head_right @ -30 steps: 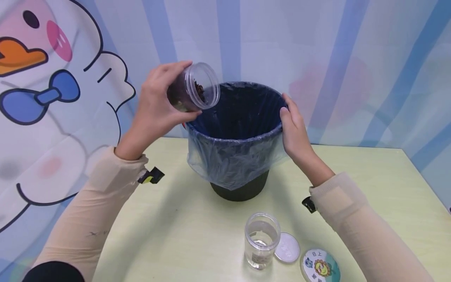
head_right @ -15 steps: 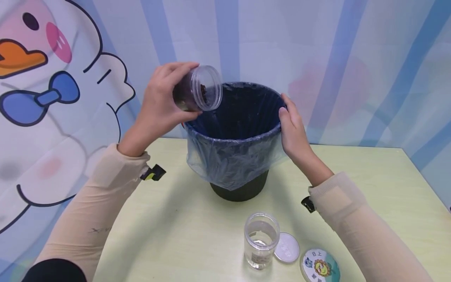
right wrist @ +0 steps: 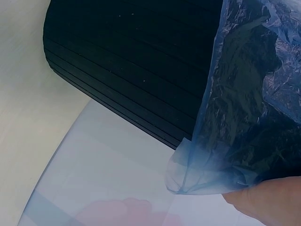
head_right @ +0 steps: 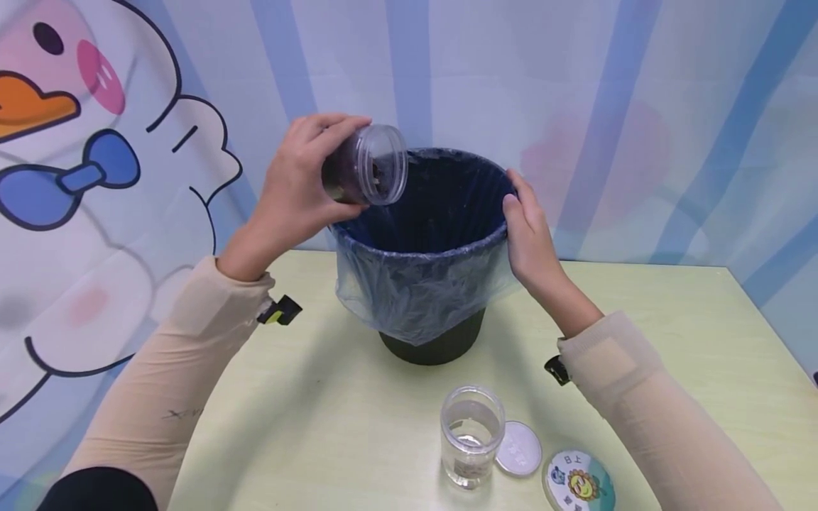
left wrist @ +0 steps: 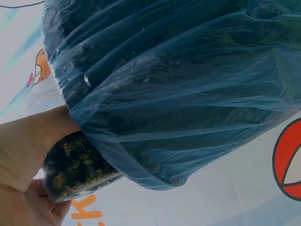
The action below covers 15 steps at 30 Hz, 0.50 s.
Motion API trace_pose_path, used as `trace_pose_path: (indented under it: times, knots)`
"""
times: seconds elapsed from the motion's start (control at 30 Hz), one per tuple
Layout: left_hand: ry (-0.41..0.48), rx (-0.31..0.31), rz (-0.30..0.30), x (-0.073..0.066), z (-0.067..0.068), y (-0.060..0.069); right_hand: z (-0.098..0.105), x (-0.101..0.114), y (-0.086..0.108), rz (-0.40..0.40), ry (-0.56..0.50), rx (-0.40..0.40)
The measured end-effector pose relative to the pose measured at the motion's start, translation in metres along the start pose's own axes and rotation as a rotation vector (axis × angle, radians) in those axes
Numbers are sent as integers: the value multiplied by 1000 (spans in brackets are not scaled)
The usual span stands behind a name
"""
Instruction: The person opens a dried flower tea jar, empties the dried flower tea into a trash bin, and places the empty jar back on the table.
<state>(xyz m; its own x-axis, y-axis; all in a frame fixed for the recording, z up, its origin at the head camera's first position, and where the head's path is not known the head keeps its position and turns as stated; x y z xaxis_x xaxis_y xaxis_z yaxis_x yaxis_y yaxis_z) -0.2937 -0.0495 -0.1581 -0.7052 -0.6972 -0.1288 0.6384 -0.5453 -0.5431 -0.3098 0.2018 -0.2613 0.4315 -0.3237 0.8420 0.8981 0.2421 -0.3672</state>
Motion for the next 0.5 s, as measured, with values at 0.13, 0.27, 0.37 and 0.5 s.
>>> trace_pose_path:
  times: [0.13,0.27,0.37,0.5]
  knots:
    - [-4,12,4,1,0,0,0,1,0,2,1,1]
    - [-28,13,-36,-2,0,0,0,1,0,2,4,3]
    - [-54,37,-59,-4,-2,-1,0,2,1,2,7,1]
    - [-75,79,-65,-5,-6,-2,0,2,2,2,10,-7]
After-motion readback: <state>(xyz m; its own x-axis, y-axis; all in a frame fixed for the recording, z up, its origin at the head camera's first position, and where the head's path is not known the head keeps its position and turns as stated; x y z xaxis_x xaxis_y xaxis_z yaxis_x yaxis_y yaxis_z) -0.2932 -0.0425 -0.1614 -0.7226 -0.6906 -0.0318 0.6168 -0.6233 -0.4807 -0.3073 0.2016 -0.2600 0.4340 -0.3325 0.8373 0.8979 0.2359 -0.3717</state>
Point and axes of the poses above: each hand's wrist, its own y-axis away from the middle knuckle, its own z-axis out of the back of the hand, x = y × z, the point moved 8 cm from there along -y, towards the middle knuckle, and after that the axes turned 11 degrees about x, right-handed, at the moved point
